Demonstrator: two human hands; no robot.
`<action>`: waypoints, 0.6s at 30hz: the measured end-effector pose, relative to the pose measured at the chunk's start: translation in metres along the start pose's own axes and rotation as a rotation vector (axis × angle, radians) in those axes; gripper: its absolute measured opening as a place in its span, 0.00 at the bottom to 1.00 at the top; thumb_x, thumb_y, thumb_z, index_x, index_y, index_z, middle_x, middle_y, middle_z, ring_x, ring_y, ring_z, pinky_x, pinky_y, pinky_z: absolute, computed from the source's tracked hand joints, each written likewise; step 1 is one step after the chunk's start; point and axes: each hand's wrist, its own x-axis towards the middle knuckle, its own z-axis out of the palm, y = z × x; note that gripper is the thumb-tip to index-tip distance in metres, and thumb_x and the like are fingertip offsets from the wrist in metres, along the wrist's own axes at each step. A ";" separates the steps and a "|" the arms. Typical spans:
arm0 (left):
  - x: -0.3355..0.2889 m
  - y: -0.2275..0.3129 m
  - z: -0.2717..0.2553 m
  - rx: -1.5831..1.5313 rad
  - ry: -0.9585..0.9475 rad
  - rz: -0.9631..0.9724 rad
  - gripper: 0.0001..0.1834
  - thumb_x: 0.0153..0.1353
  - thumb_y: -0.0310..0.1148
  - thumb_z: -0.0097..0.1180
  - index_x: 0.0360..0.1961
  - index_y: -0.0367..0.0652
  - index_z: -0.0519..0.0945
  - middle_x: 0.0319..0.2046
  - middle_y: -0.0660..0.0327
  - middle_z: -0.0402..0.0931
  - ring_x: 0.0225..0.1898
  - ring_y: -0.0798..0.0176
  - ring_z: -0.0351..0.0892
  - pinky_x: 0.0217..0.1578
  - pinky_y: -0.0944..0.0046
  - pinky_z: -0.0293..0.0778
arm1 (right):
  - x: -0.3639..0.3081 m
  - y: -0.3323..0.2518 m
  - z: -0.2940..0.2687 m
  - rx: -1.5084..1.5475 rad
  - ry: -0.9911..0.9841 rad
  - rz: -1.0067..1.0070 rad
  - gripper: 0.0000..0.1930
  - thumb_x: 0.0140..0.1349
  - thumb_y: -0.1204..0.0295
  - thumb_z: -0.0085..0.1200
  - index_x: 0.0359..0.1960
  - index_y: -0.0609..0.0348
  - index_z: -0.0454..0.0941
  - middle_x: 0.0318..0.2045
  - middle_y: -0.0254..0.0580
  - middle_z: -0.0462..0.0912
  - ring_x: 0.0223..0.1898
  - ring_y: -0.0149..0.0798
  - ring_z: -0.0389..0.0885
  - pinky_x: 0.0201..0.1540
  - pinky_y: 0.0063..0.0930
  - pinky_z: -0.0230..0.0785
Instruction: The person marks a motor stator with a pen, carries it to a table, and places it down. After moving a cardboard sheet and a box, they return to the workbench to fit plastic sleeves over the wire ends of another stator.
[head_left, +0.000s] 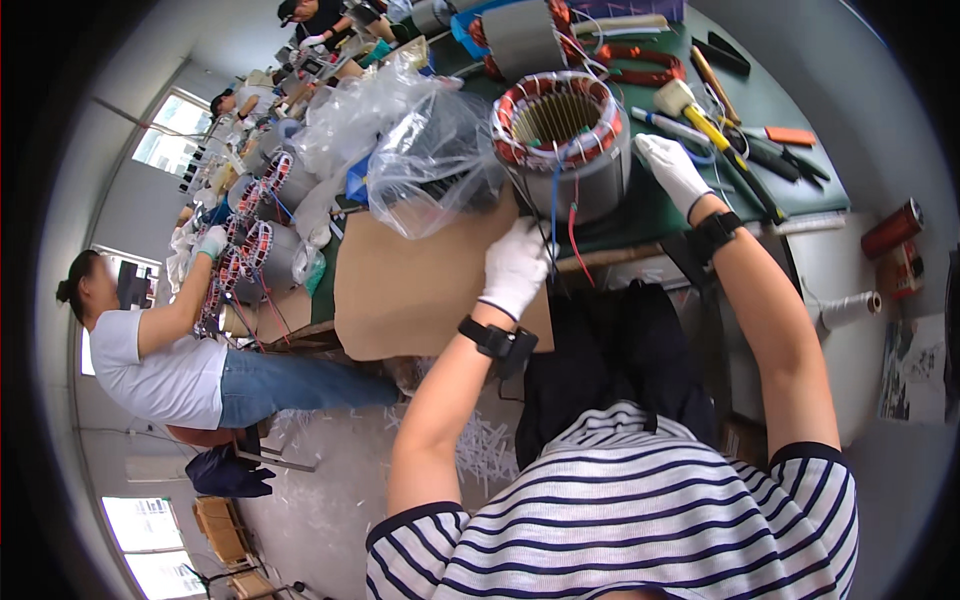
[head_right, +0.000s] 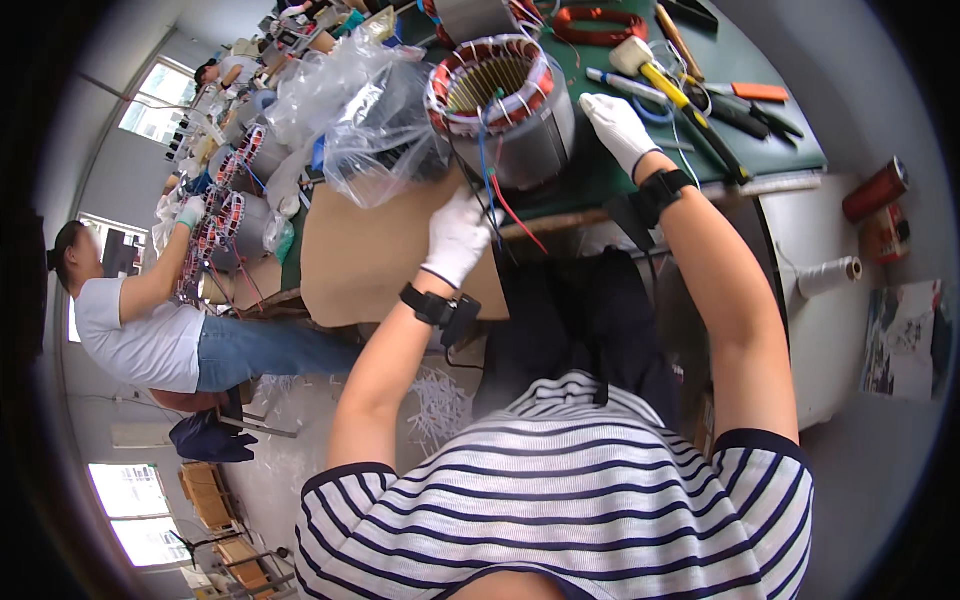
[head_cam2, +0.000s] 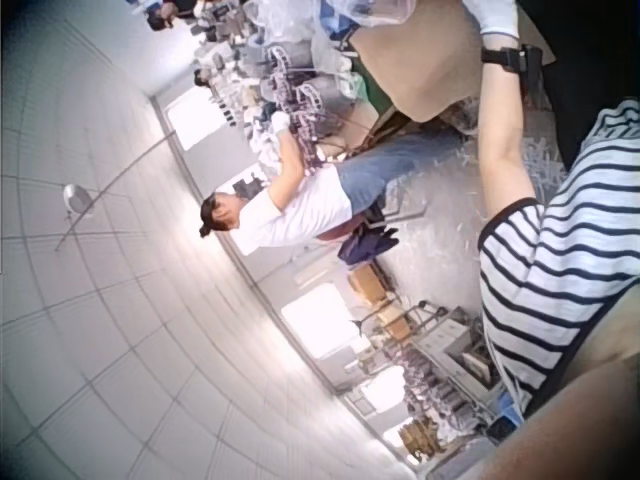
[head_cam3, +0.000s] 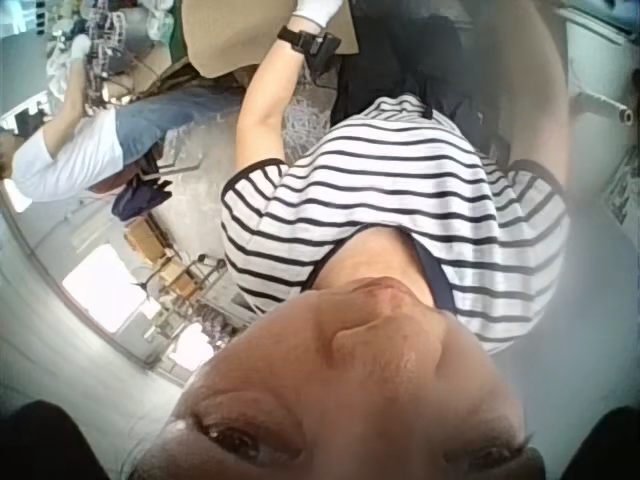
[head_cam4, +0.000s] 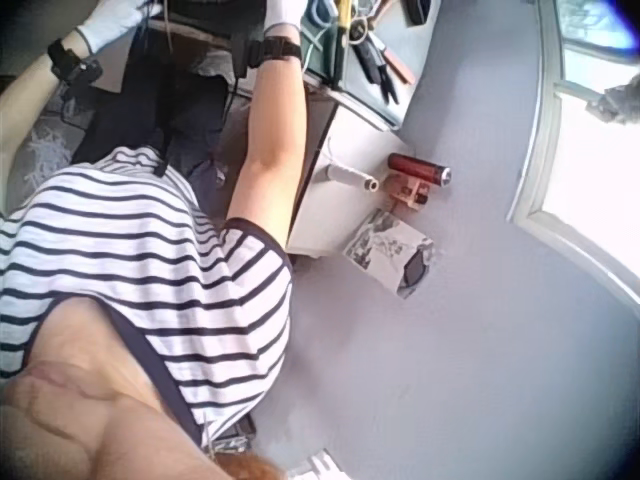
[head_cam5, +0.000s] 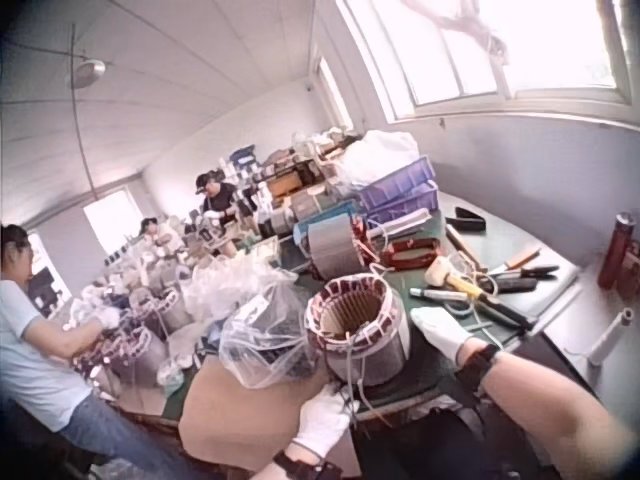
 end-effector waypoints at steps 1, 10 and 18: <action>0.005 0.001 0.003 0.048 -0.066 0.006 0.17 0.52 0.41 0.58 0.43 0.48 0.79 0.42 0.54 0.75 0.40 0.49 0.77 0.38 0.56 0.73 | 0.019 0.018 0.005 0.003 -0.031 0.008 0.17 0.65 0.62 0.42 0.39 0.66 0.76 0.37 0.54 0.81 0.41 0.52 0.76 0.45 0.33 0.66; 0.008 -0.014 0.021 0.033 0.062 0.204 0.08 0.53 0.37 0.57 0.33 0.48 0.79 0.33 0.60 0.76 0.32 0.53 0.77 0.28 0.56 0.72 | 0.063 0.043 0.013 -0.066 -0.154 -0.088 0.14 0.61 0.67 0.45 0.33 0.65 0.80 0.32 0.49 0.83 0.35 0.42 0.79 0.39 0.30 0.68; 0.013 -0.024 0.013 0.038 0.035 0.228 0.11 0.53 0.40 0.58 0.30 0.44 0.80 0.29 0.56 0.77 0.33 0.51 0.78 0.33 0.57 0.74 | 0.068 0.060 -0.029 -0.626 -0.253 -0.762 0.14 0.62 0.71 0.44 0.46 0.64 0.75 0.42 0.41 0.80 0.44 0.35 0.76 0.49 0.28 0.66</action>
